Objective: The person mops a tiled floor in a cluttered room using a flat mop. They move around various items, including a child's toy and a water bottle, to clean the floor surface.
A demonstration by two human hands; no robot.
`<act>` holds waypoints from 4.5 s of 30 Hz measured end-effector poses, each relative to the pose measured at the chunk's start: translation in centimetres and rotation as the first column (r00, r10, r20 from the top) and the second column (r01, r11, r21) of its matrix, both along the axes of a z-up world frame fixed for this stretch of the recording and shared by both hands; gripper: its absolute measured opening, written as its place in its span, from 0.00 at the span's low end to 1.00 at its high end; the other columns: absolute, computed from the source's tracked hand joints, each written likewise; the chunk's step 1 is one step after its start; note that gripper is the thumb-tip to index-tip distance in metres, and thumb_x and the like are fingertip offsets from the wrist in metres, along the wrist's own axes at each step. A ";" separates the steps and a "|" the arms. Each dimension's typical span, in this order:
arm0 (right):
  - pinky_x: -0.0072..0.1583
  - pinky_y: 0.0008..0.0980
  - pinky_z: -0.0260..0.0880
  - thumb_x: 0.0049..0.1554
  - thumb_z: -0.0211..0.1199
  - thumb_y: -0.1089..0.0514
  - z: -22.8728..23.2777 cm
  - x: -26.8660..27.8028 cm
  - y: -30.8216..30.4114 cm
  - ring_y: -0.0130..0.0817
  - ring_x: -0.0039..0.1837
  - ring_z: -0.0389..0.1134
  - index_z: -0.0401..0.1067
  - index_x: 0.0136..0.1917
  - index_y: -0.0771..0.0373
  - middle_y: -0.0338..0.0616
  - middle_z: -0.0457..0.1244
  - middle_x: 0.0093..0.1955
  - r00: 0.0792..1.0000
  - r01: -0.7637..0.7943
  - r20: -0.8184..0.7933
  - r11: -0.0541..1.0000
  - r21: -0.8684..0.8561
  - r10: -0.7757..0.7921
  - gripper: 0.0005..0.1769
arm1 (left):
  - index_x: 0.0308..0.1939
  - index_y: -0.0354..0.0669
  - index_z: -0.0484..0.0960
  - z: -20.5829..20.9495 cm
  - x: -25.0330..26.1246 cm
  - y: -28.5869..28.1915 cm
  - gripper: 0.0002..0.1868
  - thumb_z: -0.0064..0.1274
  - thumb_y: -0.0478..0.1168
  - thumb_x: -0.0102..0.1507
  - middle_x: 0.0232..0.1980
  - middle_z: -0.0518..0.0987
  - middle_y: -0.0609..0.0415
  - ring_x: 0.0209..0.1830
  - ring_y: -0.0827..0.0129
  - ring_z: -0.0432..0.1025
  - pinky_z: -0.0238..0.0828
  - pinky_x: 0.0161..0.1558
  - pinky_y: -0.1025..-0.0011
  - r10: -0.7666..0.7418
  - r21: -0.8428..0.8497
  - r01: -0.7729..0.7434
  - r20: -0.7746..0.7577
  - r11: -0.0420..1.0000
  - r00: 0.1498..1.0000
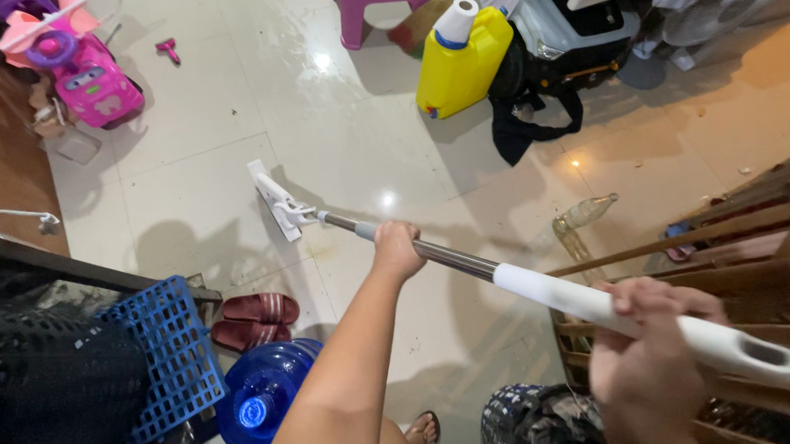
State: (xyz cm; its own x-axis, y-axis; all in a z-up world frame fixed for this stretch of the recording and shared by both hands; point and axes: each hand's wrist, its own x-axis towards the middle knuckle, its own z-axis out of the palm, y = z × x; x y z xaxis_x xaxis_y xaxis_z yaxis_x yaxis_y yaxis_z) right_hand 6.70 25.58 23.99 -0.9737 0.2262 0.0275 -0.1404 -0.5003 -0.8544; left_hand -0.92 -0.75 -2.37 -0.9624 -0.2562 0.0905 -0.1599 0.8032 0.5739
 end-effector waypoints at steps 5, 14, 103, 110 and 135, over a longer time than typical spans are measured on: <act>0.68 0.50 0.67 0.64 0.59 0.66 -0.1 0.5 1.0 0.31 0.49 0.66 0.62 0.50 0.54 0.39 0.62 0.45 0.964 0.093 0.237 0.990 0.107 -0.117 0.09 | 0.25 0.43 0.86 0.8 -0.2 0.2 0.08 0.59 0.43 0.49 0.35 0.82 0.41 0.45 0.42 0.74 0.69 0.52 0.51 -0.035 -0.019 0.036 0.051 0.999 0.998; 0.70 0.56 0.68 0.68 0.59 0.68 -2.2 0.3 1.4 0.32 0.51 0.64 0.61 0.52 0.53 0.39 0.59 0.46 0.988 0.097 0.107 0.990 0.102 -0.108 0.12 | 0.26 0.44 0.86 0.0 -0.4 0.3 0.07 0.59 0.43 0.51 0.35 0.82 0.40 0.47 0.43 0.73 0.67 0.55 0.52 -0.058 -0.009 0.059 0.065 0.998 0.996; 0.56 0.55 0.64 0.62 0.63 0.61 1.3 -10.1 8.9 0.34 0.34 0.62 0.66 0.32 0.58 0.36 0.60 0.29 0.958 0.056 -0.265 0.833 0.551 0.111 0.17 | 0.34 0.41 0.81 2.0 -24.5 16.0 0.10 0.56 0.45 0.62 0.45 0.80 0.45 0.57 0.47 0.69 0.54 0.67 0.40 -0.679 0.261 0.652 0.021 0.712 0.734; 0.60 0.59 0.63 0.67 0.57 0.63 -2.4 -10.7 4.2 0.38 0.37 0.62 0.67 0.36 0.67 0.48 0.60 0.29 0.866 0.446 -0.389 0.839 0.313 -0.316 0.15 | 0.38 0.43 0.83 -3.3 -29.8 22.6 0.09 0.58 0.43 0.57 0.51 0.79 0.45 0.65 0.46 0.65 0.56 0.62 0.38 -0.835 0.227 0.822 -0.055 0.523 0.547; 0.61 0.59 0.65 0.62 0.52 0.71 -2.5 -7.6 1.5 0.40 0.37 0.59 0.67 0.41 0.69 0.51 0.57 0.28 0.693 0.706 -0.374 0.685 0.179 -0.616 0.07 | 0.41 0.48 0.88 -4.3 -28.5 25.5 0.14 0.54 0.33 0.53 0.44 0.83 0.41 0.51 0.45 0.74 0.71 0.55 0.55 -0.937 0.194 0.942 -0.170 0.273 0.306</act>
State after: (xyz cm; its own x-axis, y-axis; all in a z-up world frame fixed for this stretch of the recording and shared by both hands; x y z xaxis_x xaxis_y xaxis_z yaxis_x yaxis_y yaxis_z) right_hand -0.87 27.10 21.53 -0.5114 0.7440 0.4301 -0.5753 0.0754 -0.8144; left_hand -29.44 24.70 -6.68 -0.5483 0.8117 0.2014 0.6305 0.2430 0.7371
